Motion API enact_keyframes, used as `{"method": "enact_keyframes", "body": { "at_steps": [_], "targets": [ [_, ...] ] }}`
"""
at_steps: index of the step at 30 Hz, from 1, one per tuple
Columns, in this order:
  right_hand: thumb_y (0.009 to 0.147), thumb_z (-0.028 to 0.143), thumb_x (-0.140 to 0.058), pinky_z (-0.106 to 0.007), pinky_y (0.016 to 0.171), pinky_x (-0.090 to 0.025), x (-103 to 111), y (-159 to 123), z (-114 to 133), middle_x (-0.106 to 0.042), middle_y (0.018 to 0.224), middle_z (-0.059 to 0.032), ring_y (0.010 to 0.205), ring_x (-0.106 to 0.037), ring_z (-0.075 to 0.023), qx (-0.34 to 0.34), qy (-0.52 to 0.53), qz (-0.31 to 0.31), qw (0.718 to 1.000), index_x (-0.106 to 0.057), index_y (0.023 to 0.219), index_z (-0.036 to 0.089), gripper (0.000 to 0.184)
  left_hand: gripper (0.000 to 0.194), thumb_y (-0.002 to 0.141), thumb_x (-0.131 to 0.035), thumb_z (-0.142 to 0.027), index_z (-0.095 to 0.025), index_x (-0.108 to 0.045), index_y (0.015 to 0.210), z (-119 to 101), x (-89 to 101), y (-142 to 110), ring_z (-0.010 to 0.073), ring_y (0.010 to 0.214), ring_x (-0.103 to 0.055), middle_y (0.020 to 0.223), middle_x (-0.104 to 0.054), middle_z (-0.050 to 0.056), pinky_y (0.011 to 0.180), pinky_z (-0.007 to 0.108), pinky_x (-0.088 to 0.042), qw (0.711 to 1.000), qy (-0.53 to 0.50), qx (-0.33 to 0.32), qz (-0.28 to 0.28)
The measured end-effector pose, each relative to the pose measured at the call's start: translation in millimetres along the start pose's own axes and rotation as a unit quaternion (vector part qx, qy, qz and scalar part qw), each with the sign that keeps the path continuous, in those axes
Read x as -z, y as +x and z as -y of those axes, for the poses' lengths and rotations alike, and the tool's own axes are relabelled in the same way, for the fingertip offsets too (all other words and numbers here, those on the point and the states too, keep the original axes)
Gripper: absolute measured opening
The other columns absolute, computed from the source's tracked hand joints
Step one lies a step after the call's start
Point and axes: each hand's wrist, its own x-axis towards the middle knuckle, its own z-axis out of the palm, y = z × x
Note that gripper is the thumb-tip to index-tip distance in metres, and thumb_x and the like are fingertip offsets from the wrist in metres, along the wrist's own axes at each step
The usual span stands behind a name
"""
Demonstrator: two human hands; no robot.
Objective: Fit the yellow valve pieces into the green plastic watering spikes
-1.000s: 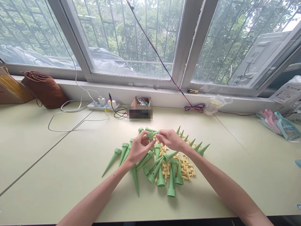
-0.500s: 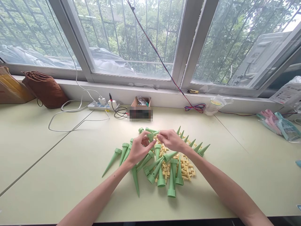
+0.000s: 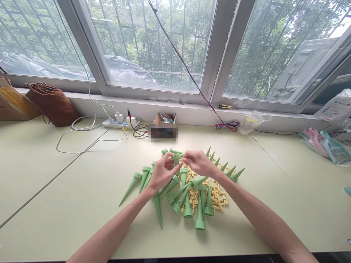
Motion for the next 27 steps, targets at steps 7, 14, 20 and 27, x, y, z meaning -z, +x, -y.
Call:
{"method": "enact_keyframes", "body": {
  "at_steps": [7, 14, 20, 27],
  "targets": [
    [0.098, 0.025, -0.044, -0.024, 0.057, -0.033, -0.9, -0.4, -0.8, -0.051, 0.056, 0.0027, 0.054, -0.044, -0.0106, -0.007, -0.022, 0.023, 0.999, -0.048, 0.062, 0.018, 0.037, 0.027, 0.084, -0.068, -0.041, -0.021, -0.057, 0.097, 0.8, -0.6, 0.5, 0.0118, 0.055, -0.052, 0.063, -0.053, -0.005, 0.052, 0.023, -0.044, 1.0, -0.006, 0.006, 0.001],
    [0.093, 0.028, -0.056, -0.024, 0.058, -0.036, -0.1, 0.7, -3.2, -0.058, 0.066, 0.0021, 0.059, -0.049, -0.0117, -0.01, -0.008, 0.007, 1.0, -0.057, 0.083, 0.018, 0.015, 0.029, 0.084, -0.069, -0.042, -0.021, -0.056, 0.098, 2.0, 0.2, 1.0, 0.013, 0.058, -0.055, 0.066, -0.057, -0.003, 0.054, 0.023, -0.044, 0.999, -0.041, 0.033, 0.011],
    [0.093, 0.02, -0.051, -0.024, 0.057, -0.031, -3.7, 0.0, -5.0, -0.049, 0.061, 0.0041, 0.056, -0.04, -0.0102, 0.017, -0.007, -0.01, 1.0, -0.051, 0.073, 0.018, 0.02, 0.034, 0.082, -0.07, -0.044, -0.021, -0.054, 0.101, 4.8, -1.5, 0.7, 0.0121, 0.055, -0.052, 0.063, -0.051, -0.005, 0.051, 0.022, -0.041, 0.997, -0.059, 0.044, 0.009],
    [0.097, 0.024, -0.044, -0.024, 0.054, -0.026, -6.1, 0.3, -5.3, -0.039, 0.055, 0.0046, 0.054, -0.033, -0.0098, 0.027, -0.018, -0.021, 0.999, -0.035, 0.061, 0.019, 0.038, 0.032, 0.082, -0.072, -0.039, -0.021, -0.053, 0.101, 9.6, -2.5, 0.9, 0.0092, 0.054, -0.042, 0.061, -0.04, -0.008, 0.051, 0.02, -0.037, 0.997, -0.058, 0.041, 0.011]
  ]
}}
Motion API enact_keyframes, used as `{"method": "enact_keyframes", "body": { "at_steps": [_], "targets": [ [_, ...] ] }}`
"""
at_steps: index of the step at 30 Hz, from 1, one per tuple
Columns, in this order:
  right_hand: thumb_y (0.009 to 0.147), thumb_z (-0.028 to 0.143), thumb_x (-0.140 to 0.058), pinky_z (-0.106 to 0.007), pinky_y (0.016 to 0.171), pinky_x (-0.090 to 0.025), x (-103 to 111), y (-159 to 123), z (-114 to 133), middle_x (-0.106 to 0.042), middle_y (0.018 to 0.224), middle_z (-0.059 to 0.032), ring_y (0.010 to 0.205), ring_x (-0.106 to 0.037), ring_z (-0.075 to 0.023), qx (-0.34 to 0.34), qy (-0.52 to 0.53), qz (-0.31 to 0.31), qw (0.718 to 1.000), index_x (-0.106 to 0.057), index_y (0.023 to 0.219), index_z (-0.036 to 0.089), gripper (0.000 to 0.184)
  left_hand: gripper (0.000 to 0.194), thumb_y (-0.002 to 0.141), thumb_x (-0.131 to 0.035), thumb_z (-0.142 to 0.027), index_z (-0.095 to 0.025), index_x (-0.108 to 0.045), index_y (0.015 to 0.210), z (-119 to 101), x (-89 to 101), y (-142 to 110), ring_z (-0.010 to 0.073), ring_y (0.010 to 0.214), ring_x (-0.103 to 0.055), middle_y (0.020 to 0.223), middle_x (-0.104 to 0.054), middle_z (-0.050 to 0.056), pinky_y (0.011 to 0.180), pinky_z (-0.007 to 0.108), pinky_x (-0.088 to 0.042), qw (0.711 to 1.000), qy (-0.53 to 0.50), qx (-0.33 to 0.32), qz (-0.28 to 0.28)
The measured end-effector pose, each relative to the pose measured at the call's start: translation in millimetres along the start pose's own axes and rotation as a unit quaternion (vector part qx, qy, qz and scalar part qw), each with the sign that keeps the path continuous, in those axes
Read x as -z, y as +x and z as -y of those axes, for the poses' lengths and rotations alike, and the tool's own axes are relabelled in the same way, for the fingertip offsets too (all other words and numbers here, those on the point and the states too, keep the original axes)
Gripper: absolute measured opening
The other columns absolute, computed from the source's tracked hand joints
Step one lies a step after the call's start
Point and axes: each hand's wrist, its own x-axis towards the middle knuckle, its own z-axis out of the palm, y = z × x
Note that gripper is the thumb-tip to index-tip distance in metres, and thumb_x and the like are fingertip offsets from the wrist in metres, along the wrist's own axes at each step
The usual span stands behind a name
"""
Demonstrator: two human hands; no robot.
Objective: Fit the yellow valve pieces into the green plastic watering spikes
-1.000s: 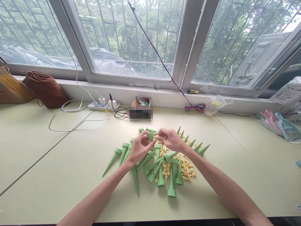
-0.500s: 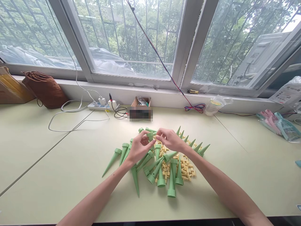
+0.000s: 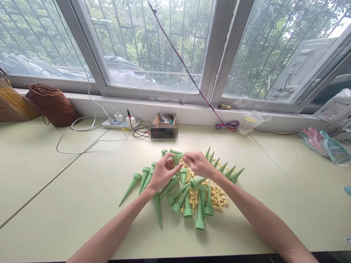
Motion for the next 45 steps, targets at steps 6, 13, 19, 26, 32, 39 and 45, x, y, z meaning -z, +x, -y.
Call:
{"method": "enact_keyframes", "body": {
  "at_steps": [6, 13, 19, 26, 32, 39, 45],
  "targets": [
    [0.099, 0.03, -0.044, -0.023, 0.054, -0.029, 2, 1, -1, -0.045, 0.057, 0.0041, 0.054, -0.038, -0.0099, -0.018, -0.001, 0.023, 1.0, -0.043, 0.064, 0.019, 0.037, 0.031, 0.081, -0.073, -0.038, -0.02, -0.054, 0.098, -4, 0.7, -1, 0.0083, 0.053, -0.04, 0.06, -0.041, -0.008, 0.05, 0.019, -0.035, 1.0, -0.012, 0.005, 0.0],
    [0.099, 0.029, -0.047, -0.022, 0.055, -0.031, 3, 1, 0, -0.052, 0.059, 0.0035, 0.055, -0.042, -0.0096, -0.009, -0.007, 0.025, 1.0, -0.054, 0.072, 0.017, 0.031, 0.032, 0.078, -0.076, -0.034, -0.019, -0.056, 0.098, -9, 0.6, 0, 0.0094, 0.056, -0.051, 0.068, -0.059, -0.003, 0.048, 0.018, -0.037, 0.998, -0.054, 0.037, 0.018],
    [0.097, 0.026, -0.049, -0.022, 0.054, -0.03, 3, 0, 2, -0.045, 0.054, 0.0049, 0.052, -0.039, -0.009, -0.003, -0.008, 0.02, 1.0, -0.051, 0.065, 0.017, 0.033, 0.035, 0.078, -0.077, -0.036, -0.019, -0.053, 0.098, -7, 0.9, 2, 0.0076, 0.051, -0.049, 0.069, -0.061, -0.003, 0.043, 0.017, -0.036, 0.993, -0.087, 0.07, 0.035],
    [0.095, 0.022, -0.049, -0.023, 0.054, -0.028, 2, 0, 2, -0.04, 0.052, 0.0058, 0.051, -0.034, -0.0087, 0.005, -0.009, 0.017, 1.0, -0.043, 0.06, 0.018, 0.036, 0.034, 0.08, -0.076, -0.037, -0.019, -0.052, 0.096, -3, 1.6, 2, 0.0066, 0.051, -0.045, 0.068, -0.061, -0.002, 0.042, 0.016, -0.035, 0.989, -0.116, 0.072, 0.06],
    [0.095, 0.022, -0.05, -0.023, 0.053, -0.028, 2, 0, 1, -0.039, 0.052, 0.0058, 0.051, -0.033, -0.0087, 0.013, -0.005, 0.013, 1.0, -0.041, 0.06, 0.018, 0.036, 0.034, 0.079, -0.076, -0.036, -0.019, -0.051, 0.096, -3, 1.5, 2, 0.0064, 0.05, -0.044, 0.067, -0.061, -0.003, 0.041, 0.016, -0.033, 0.989, -0.12, 0.069, 0.06],
    [0.095, 0.023, -0.049, -0.022, 0.052, -0.027, 2, 0, 3, -0.039, 0.053, 0.0057, 0.052, -0.032, -0.0086, 0.023, 0.005, 0.012, 1.0, -0.043, 0.061, 0.018, 0.035, 0.036, 0.079, -0.077, -0.038, -0.019, -0.051, 0.096, -6, 1.2, 2, 0.0063, 0.05, -0.045, 0.067, -0.06, -0.004, 0.041, 0.016, -0.033, 0.988, -0.118, 0.076, 0.057],
    [0.097, 0.028, -0.047, -0.023, 0.052, -0.027, 5, -1, 12, -0.037, 0.052, 0.0055, 0.051, -0.03, -0.0087, 0.023, -0.005, 0.0, 1.0, -0.04, 0.059, 0.019, 0.04, 0.04, 0.081, -0.074, -0.044, -0.019, -0.051, 0.102, -9, 4.3, 4, 0.0064, 0.049, -0.048, 0.07, -0.06, -0.003, 0.044, 0.018, -0.039, 0.974, -0.17, 0.108, 0.101]
  ]
}}
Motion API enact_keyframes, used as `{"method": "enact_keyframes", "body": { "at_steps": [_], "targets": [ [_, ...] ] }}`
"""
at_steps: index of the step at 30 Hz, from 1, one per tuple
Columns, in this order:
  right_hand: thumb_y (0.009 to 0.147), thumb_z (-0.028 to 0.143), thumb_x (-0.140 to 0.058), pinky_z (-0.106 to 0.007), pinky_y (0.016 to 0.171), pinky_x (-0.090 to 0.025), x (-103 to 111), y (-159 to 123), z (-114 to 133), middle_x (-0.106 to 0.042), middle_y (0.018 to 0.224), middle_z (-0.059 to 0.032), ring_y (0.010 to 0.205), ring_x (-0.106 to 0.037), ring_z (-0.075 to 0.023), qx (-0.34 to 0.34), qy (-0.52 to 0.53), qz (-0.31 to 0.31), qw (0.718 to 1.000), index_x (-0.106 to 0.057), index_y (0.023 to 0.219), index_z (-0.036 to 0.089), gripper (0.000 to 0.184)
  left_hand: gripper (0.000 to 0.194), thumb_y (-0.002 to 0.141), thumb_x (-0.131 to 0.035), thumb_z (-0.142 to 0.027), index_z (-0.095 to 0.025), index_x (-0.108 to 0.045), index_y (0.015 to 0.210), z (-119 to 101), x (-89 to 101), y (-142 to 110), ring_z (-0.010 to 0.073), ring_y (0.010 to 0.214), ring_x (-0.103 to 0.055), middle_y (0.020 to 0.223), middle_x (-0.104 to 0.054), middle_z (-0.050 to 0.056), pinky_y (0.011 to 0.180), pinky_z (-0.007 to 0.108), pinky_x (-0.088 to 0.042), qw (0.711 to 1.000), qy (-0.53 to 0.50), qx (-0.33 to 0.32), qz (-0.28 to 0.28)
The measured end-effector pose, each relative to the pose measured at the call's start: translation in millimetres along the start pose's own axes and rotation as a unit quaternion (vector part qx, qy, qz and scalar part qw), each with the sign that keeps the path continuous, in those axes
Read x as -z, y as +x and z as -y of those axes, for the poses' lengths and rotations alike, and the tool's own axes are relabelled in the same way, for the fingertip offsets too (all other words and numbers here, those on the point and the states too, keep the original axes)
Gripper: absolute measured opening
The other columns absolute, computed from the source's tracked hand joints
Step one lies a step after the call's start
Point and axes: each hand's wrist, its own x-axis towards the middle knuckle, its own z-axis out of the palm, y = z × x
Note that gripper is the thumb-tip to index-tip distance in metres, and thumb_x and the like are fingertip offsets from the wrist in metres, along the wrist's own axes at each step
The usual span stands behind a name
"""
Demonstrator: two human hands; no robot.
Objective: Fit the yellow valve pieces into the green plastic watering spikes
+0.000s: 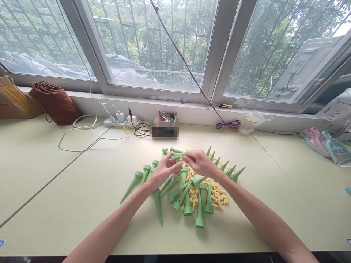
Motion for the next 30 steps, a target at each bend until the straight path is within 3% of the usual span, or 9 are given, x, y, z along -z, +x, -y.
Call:
{"method": "enact_keyframes", "body": {
  "at_steps": [7, 14, 19, 24, 30],
  "targets": [
    [0.099, 0.031, -0.046, -0.023, 0.052, -0.028, 0, -3, 12, -0.036, 0.051, 0.0055, 0.05, -0.03, -0.0085, 0.036, -0.033, -0.019, 0.999, -0.037, 0.057, 0.019, 0.044, 0.043, 0.08, -0.076, -0.046, -0.021, -0.05, 0.103, -1, 4.8, 0, 0.0027, 0.045, -0.04, 0.07, -0.059, -0.003, 0.041, 0.015, -0.026, 0.986, -0.123, 0.09, 0.073],
    [0.101, 0.028, -0.042, -0.023, 0.057, -0.033, -2, -7, 24, -0.055, 0.055, 0.0018, 0.051, -0.041, -0.0087, 0.073, -0.07, -0.025, 0.995, -0.047, 0.058, 0.018, 0.044, 0.038, 0.084, -0.071, -0.047, -0.018, -0.057, 0.104, 4, 8.3, -2, 0.0049, 0.049, -0.048, 0.077, -0.06, 0.001, 0.043, 0.017, -0.03, 0.984, -0.106, 0.078, 0.119],
    [0.101, 0.025, -0.041, -0.024, 0.06, -0.038, -5, -10, 27, -0.064, 0.06, -0.0007, 0.054, -0.049, -0.0101, 0.085, -0.09, -0.029, 0.992, -0.056, 0.063, 0.017, 0.041, 0.04, 0.082, -0.073, -0.049, -0.018, -0.059, 0.104, 4, 8.9, -2, 0.009, 0.056, -0.056, 0.076, -0.06, 0.002, 0.041, 0.017, -0.03, 0.984, -0.091, 0.089, 0.122],
    [0.101, 0.022, -0.04, -0.025, 0.056, -0.034, -7, -11, 27, -0.063, 0.059, -0.0006, 0.052, -0.047, -0.0103, 0.096, -0.14, -0.036, 0.985, -0.055, 0.064, 0.017, 0.04, 0.042, 0.078, -0.077, -0.049, -0.019, -0.059, 0.101, 2, 8.9, -2, 0.0096, 0.054, -0.056, 0.073, -0.061, 0.002, 0.039, 0.017, -0.028, 0.984, -0.093, 0.093, 0.121],
    [0.1, 0.022, -0.039, -0.027, 0.054, -0.031, -7, -14, 28, -0.062, 0.061, -0.0023, 0.052, -0.045, -0.0103, 0.093, -0.186, -0.016, 0.978, -0.055, 0.065, 0.016, 0.04, 0.04, 0.077, -0.078, -0.047, -0.02, -0.058, 0.097, 2, 8.6, -2, 0.0065, 0.047, -0.048, 0.064, -0.056, -0.003, 0.039, 0.016, -0.027, 0.986, -0.092, 0.082, 0.111]
  ]
}}
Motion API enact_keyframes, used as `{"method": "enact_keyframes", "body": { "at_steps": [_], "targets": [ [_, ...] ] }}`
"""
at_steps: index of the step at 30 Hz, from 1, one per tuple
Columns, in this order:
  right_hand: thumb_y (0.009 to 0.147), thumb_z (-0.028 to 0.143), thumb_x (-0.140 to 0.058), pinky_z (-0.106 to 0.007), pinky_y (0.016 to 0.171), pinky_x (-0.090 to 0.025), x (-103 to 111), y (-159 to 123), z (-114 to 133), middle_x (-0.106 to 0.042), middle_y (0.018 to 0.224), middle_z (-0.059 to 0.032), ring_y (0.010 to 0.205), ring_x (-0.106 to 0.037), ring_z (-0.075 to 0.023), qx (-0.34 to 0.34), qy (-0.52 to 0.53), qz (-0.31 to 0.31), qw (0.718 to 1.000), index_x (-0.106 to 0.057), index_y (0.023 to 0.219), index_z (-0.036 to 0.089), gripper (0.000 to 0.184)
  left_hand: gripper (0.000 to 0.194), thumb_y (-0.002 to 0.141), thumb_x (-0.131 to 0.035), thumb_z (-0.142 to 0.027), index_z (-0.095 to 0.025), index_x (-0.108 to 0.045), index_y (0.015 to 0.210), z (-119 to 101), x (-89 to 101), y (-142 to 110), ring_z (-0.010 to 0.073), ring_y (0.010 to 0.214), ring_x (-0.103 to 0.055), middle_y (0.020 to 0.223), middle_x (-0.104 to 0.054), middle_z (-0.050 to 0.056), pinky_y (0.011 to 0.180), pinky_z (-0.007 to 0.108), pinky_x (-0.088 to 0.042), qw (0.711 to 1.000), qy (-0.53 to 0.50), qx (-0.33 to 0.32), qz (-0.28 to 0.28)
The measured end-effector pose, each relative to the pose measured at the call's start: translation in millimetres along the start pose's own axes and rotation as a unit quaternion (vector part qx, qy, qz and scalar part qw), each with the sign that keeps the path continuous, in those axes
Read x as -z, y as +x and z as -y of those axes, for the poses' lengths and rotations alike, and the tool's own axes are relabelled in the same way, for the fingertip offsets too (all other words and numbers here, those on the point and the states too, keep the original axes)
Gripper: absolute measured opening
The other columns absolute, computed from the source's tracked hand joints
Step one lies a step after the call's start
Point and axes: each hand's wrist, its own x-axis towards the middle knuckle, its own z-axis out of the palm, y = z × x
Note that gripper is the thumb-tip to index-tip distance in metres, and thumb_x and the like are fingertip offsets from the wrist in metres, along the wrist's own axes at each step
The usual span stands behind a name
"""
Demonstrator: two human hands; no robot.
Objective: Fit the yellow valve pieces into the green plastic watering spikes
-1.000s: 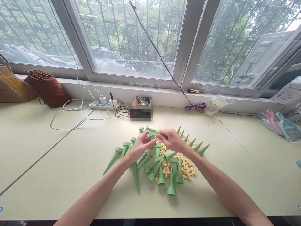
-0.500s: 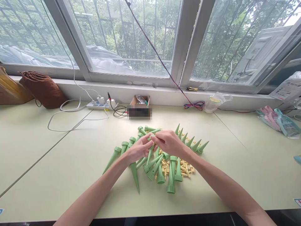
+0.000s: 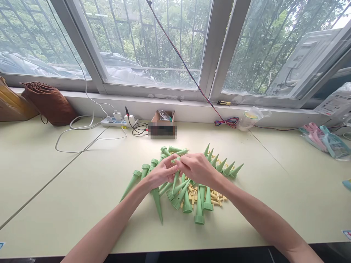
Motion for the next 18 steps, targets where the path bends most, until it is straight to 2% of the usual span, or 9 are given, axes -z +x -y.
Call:
{"method": "enact_keyframes", "body": {
  "at_steps": [5, 9, 18],
  "targets": [
    [0.101, 0.022, -0.039, -0.027, 0.053, -0.03, 0.5, -1.6, 1.0, -0.061, 0.062, -0.0025, 0.052, -0.044, -0.0103, 0.015, -0.026, 0.002, 1.0, -0.057, 0.067, 0.016, 0.039, 0.038, 0.076, -0.079, -0.043, -0.021, -0.056, 0.096, -0.6, -0.3, 0.2, 0.0024, 0.04, -0.037, 0.06, -0.053, -0.006, 0.038, 0.015, -0.028, 1.0, -0.005, -0.003, -0.006],
    [0.103, 0.024, -0.036, -0.028, 0.052, -0.029, 0.6, -1.1, 2.7, -0.06, 0.06, -0.0031, 0.049, -0.04, -0.0101, 0.012, -0.041, 0.002, 0.999, -0.058, 0.066, 0.015, 0.044, 0.039, 0.076, -0.08, -0.041, -0.021, -0.055, 0.097, 0.2, 0.8, 0.7, 0.0028, 0.04, -0.039, 0.061, -0.055, -0.006, 0.038, 0.015, -0.029, 1.0, -0.011, -0.013, -0.001],
    [0.103, 0.023, -0.034, -0.028, 0.054, -0.034, 1.7, -0.6, 6.5, -0.064, 0.063, -0.0056, 0.052, -0.047, -0.0116, -0.007, -0.028, 0.014, 0.999, -0.061, 0.067, 0.014, 0.045, 0.039, 0.076, -0.08, -0.04, -0.021, -0.054, 0.099, 1.8, 2.4, 1.5, 0.0033, 0.04, -0.04, 0.058, -0.054, -0.007, 0.039, 0.015, -0.03, 1.0, -0.012, -0.026, -0.003]
  ]
}}
